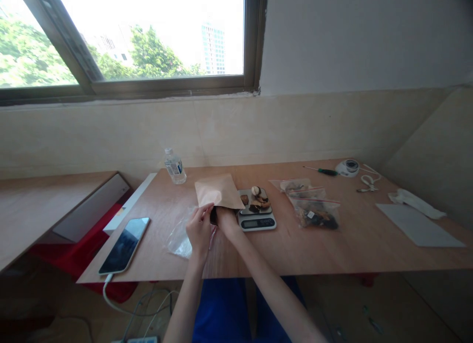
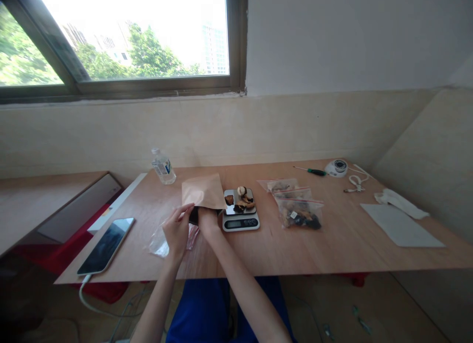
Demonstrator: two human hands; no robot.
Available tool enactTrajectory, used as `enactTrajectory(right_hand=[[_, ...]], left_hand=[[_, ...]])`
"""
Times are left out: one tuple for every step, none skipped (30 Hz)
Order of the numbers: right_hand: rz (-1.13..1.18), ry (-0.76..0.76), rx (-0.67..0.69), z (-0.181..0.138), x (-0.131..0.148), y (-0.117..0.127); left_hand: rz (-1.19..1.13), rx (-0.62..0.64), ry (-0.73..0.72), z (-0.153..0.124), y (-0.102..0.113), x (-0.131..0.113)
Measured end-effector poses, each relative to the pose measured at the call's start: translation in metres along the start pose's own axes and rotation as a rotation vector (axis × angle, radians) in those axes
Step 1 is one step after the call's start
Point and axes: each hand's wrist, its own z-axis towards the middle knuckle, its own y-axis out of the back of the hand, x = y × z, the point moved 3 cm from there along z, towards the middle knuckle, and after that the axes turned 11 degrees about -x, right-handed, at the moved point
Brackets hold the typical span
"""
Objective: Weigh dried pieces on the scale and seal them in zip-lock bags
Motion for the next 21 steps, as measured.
enactTrajectory(right_hand=[[-0.018,0.026,0.001,0.002,0.000,-0.001],[-0.036,0.050,0.005,0.002,0.000,-0.002],[-0.051,0.068,0.011,0.002,0.000,-0.004],[-0.063,0.080,0.019,0.002,0.000,-0.004],[-0.068,0.084,0.026,0.001,-0.001,-0.005],[-0.067,0.081,0.030,0.001,-0.001,-0.005],[-0.068,0.081,0.030,0.000,-0.001,-0.005],[-0.070,0.084,0.026,0.000,-0.001,-0.004],[-0.063,0.086,0.021,-0.001,-0.001,-0.003],[-0.045,0.088,0.019,-0.002,-0.001,-0.002],[-0.021,0.088,0.022,-0.003,-0.001,0.000],[0.006,0.088,0.030,-0.005,-0.001,0.002],[0.032,0.088,0.043,-0.008,-0.002,0.003],[0.058,0.088,0.056,-0.011,-0.002,0.005],[0.084,0.087,0.065,-0.015,-0.003,0.007],[0.107,0.084,0.069,-0.018,-0.004,0.009],[0.133,0.075,0.069,-0.021,-0.005,0.011],[0.156,0.061,0.066,-0.023,-0.006,0.013],[0.172,0.044,0.062,-0.025,-0.006,0.014],[0.177,0.028,0.060,-0.027,-0.007,0.015],[0.172,0.015,0.059,-0.027,-0.008,0.016]], left_hand=[[-0.005,0.000,0.006,0.000,0.000,0.000],[-0.010,0.000,0.014,0.001,0.000,0.000],[-0.011,0.002,0.021,0.001,0.000,0.001],[-0.012,0.002,0.027,0.001,0.000,0.001],[-0.013,0.004,0.031,0.001,0.000,0.001],[-0.013,0.006,0.033,0.001,0.000,0.001],[-0.014,0.008,0.032,0.001,0.000,0.001],[-0.015,0.009,0.028,0.001,0.000,0.001],[-0.017,0.009,0.025,0.001,0.000,0.002],[-0.019,0.009,0.022,0.001,0.001,0.002],[-0.021,0.009,0.022,0.001,0.001,0.002],[-0.023,0.009,0.024,0.001,0.001,0.002],[-0.026,0.010,0.028,0.001,0.001,0.003],[-0.027,0.012,0.032,0.001,0.001,0.003],[-0.028,0.013,0.036,0.001,0.001,0.003],[-0.027,0.014,0.038,0.001,0.000,0.003],[-0.027,0.014,0.039,0.001,0.000,0.003],[-0.026,0.014,0.039,0.001,0.000,0.003],[-0.024,0.014,0.038,0.001,0.000,0.003],[-0.021,0.016,0.038,0.001,0.000,0.003],[-0.020,0.018,0.038,0.001,0.000,0.004]])
